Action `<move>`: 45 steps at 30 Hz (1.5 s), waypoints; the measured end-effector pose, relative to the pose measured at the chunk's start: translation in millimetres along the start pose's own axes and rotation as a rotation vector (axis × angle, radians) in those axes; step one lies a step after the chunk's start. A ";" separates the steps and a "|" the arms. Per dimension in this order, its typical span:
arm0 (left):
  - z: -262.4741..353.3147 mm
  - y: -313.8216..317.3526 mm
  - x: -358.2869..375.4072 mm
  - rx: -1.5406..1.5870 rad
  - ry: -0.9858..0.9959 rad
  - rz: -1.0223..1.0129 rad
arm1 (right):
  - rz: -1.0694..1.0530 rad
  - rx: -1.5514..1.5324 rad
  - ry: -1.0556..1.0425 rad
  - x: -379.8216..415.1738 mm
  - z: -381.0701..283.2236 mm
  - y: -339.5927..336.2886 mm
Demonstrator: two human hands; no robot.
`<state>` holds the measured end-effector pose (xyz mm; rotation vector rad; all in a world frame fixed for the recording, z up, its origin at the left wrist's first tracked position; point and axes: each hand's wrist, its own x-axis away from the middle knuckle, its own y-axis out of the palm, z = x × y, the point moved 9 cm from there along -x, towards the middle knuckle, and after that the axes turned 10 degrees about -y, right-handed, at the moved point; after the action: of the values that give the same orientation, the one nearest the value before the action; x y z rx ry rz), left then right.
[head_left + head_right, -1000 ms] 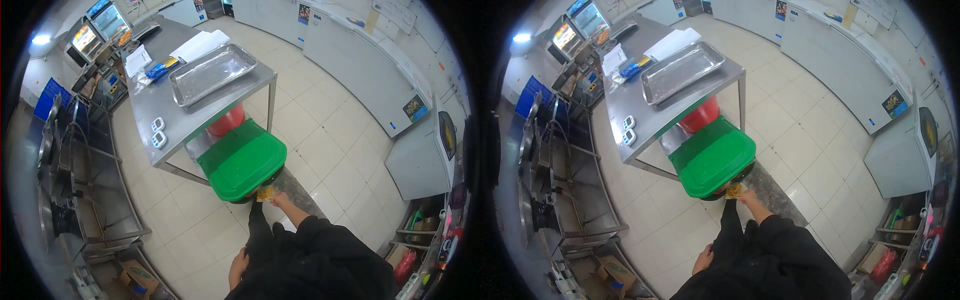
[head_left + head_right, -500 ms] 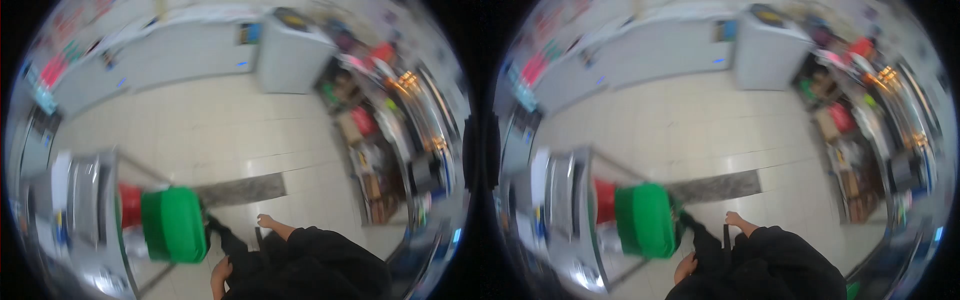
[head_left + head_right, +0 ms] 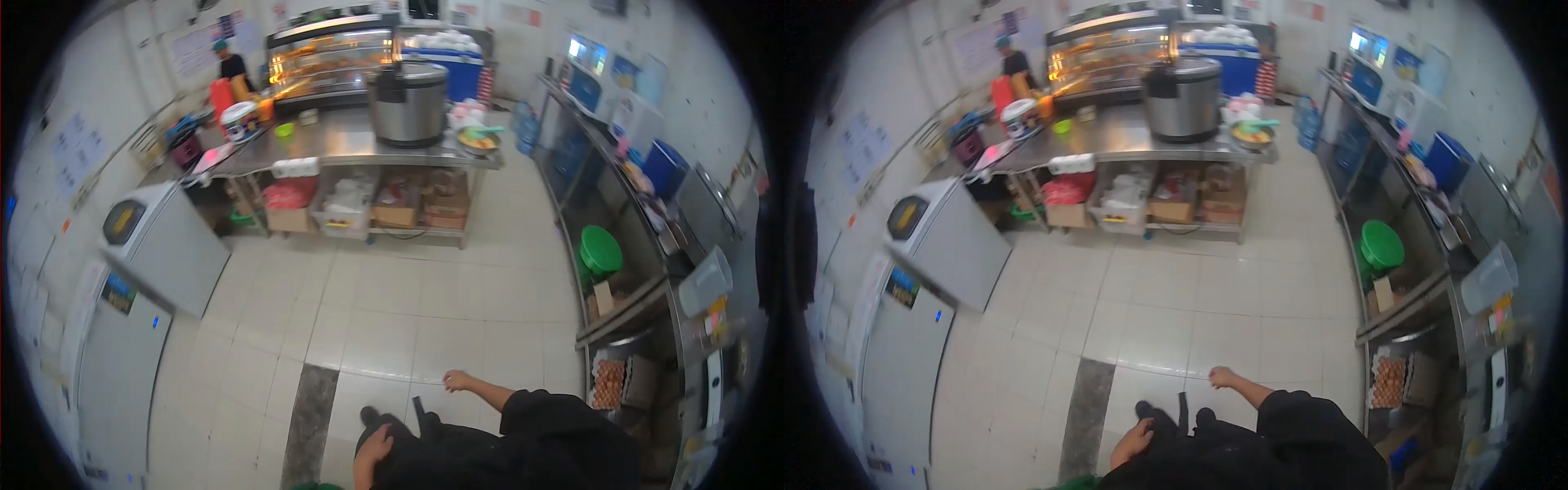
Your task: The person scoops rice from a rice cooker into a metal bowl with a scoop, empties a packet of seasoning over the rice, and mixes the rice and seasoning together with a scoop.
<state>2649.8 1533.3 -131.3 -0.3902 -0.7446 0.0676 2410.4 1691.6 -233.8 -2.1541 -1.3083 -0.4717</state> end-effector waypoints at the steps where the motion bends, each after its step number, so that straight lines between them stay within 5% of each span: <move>1: 36.8 -5.2 -9.8 0.020 0.044 -0.020 | 0.155 0.130 0.006 8.1 18.2 -45.0; 3: 87.6 -7.2 -41.4 -0.025 0.076 -0.060 | 0.327 0.250 0.031 18.2 36.3 -115.8; 5: 126.7 -9.6 -79.6 -0.073 0.078 -0.119 | 0.452 -0.104 0.044 34.6 49.7 -170.3; 8: 205.1 -12.4 -150.9 -0.096 0.117 -0.135 | 0.481 -0.159 -0.037 34.9 58.4 -254.2; 12: 321.1 -16.5 -273.4 0.055 0.311 -0.082 | 0.637 0.009 -0.113 9.2 57.1 -417.3; 19: 591.6 -70.4 -501.9 0.307 0.426 0.017 | 0.871 0.401 -0.294 -24.3 -82.4 -741.3; 25: 758.1 -128.6 -608.4 0.499 0.486 0.207 | 0.811 0.624 -0.736 -132.8 -220.4 -874.8; 30: 792.0 -152.5 -661.8 0.432 0.453 0.592 | 0.605 0.876 -1.020 -268.8 -284.0 -963.7; 32: 794.9 -156.1 -678.6 0.464 0.438 0.763 | 0.505 1.280 -0.927 -322.0 -285.8 -975.1; 35: 807.0 -143.0 -703.1 0.564 0.242 0.892 | 0.244 1.428 -0.939 -375.8 -273.2 -979.2; 40: 802.1 -119.9 -725.7 0.874 0.149 1.165 | 0.045 1.030 -0.919 -356.7 -314.7 -1017.8; 45: 792.7 -106.0 -730.6 0.932 0.071 1.328 | -0.157 1.068 -0.759 -329.7 -292.2 -1013.8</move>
<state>1570.9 1546.5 -36.0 0.0768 -0.2086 1.5786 1356.9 1644.8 97.6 -1.2955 -1.5730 0.9110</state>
